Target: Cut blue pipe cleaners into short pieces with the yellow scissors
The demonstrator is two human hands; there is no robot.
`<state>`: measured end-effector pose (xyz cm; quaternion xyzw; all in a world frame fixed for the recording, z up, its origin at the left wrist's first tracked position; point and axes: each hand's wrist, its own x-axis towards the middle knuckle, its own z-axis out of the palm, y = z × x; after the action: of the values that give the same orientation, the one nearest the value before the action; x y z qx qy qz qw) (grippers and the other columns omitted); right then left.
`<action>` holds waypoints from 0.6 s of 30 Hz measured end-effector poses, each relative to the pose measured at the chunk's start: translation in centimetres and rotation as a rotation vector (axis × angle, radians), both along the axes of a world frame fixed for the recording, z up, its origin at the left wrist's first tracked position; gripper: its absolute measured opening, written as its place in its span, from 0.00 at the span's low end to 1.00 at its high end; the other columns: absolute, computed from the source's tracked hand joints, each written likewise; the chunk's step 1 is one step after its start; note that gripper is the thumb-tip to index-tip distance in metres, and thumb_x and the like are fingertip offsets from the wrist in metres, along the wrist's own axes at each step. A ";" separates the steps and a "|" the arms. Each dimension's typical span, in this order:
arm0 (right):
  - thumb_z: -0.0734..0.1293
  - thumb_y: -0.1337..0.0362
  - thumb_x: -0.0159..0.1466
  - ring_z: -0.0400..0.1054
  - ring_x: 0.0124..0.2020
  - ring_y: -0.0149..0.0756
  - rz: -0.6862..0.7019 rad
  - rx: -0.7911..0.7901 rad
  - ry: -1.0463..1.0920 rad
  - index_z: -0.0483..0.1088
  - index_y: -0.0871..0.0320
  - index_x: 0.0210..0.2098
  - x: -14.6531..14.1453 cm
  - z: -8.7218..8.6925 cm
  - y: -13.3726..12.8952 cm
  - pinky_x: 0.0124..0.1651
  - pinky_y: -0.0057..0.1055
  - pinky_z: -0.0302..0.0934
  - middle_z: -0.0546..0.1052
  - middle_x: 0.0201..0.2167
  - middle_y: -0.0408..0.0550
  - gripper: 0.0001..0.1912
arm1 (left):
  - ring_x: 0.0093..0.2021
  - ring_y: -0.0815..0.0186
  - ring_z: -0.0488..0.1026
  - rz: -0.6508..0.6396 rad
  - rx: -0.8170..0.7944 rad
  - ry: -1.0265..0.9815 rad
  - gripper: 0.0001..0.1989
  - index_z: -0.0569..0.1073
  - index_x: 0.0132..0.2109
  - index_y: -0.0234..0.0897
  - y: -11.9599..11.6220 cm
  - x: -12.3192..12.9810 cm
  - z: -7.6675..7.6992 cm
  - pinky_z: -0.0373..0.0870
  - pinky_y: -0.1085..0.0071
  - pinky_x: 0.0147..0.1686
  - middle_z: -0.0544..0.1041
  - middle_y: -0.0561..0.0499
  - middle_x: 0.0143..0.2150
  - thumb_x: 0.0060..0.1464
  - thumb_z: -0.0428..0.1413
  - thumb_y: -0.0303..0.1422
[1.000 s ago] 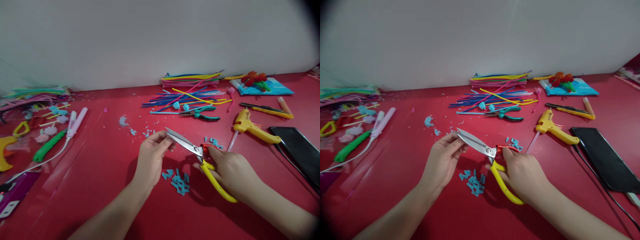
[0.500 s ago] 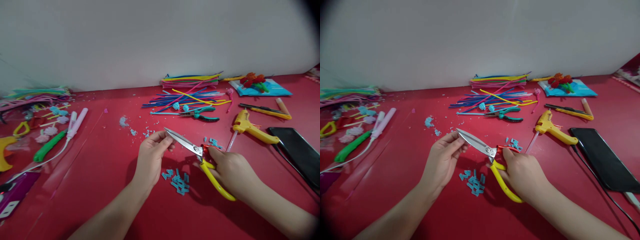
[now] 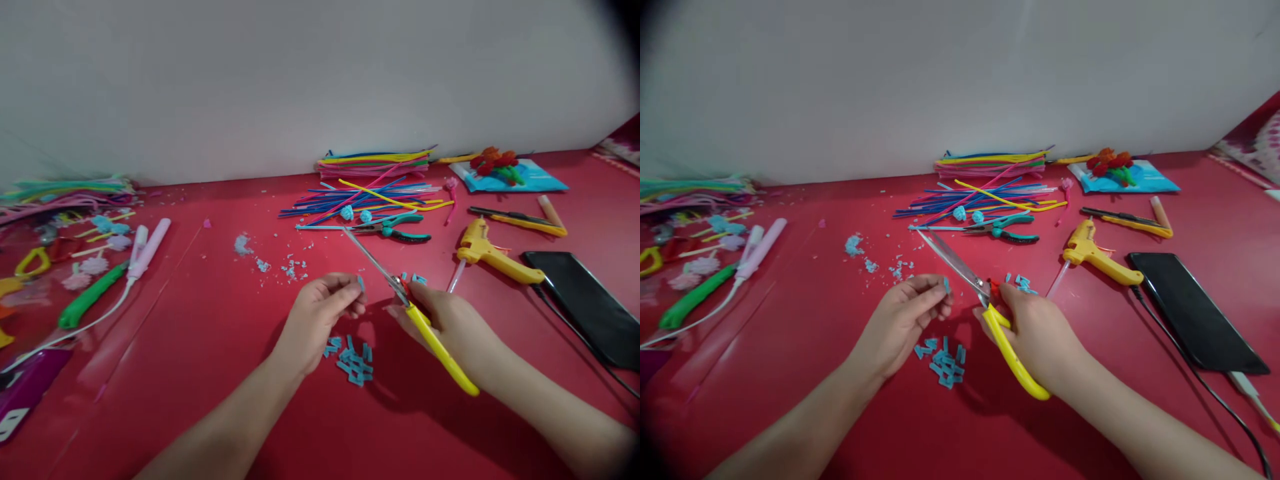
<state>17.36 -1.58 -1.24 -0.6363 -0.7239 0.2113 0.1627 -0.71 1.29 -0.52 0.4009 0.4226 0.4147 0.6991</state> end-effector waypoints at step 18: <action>0.58 0.59 0.57 0.54 0.13 0.22 -0.088 -0.315 0.736 0.60 0.57 0.27 -1.0 0.3 -0.4 0.17 0.21 0.50 0.58 0.13 0.33 0.08 | 0.24 0.73 0.65 -0.310 0.062 0.250 0.05 0.72 0.30 0.33 -1.1 0.9 0.2 0.61 0.76 0.26 0.70 0.52 0.24 0.47 0.54 0.31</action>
<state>16.37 -1.99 -0.92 -0.5655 -0.5481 0.5264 0.3204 0.24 0.20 -0.30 0.5309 0.4263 0.2617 0.6841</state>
